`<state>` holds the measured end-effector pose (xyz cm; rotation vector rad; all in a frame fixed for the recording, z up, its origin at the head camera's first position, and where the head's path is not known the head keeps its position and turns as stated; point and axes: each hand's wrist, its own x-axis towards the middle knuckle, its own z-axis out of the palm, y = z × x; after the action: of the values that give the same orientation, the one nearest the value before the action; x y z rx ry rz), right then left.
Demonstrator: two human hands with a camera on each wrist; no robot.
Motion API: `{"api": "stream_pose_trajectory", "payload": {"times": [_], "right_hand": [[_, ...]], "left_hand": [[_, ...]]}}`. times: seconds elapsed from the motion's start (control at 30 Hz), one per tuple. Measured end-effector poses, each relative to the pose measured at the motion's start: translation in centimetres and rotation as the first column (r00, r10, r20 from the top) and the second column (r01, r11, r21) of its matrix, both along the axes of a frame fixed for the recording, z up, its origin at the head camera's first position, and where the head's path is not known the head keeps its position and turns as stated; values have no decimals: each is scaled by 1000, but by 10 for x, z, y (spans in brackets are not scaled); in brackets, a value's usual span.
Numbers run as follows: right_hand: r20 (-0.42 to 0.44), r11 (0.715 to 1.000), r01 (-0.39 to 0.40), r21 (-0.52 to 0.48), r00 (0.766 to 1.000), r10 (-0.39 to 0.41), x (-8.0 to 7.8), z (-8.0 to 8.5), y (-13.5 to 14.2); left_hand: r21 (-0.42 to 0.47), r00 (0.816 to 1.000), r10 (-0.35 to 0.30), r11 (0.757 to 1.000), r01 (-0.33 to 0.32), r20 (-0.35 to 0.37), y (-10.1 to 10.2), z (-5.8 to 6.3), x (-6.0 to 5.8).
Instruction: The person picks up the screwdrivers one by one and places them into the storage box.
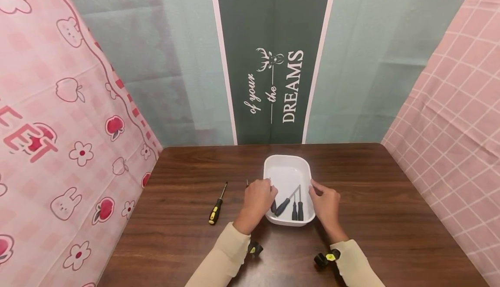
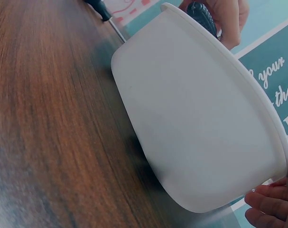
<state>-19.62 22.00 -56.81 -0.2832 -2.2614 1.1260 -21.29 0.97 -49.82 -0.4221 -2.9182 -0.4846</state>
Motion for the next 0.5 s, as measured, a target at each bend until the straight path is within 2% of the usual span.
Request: {"api": "stream_pose_trajectory", "payload": {"times": [0.5], "right_hand": [[-7,1000,2,-7,1000,-3,3,-3,-2]], "left_hand": [[-32,1000,-13,999,12,-29,6,-5,0]]}}
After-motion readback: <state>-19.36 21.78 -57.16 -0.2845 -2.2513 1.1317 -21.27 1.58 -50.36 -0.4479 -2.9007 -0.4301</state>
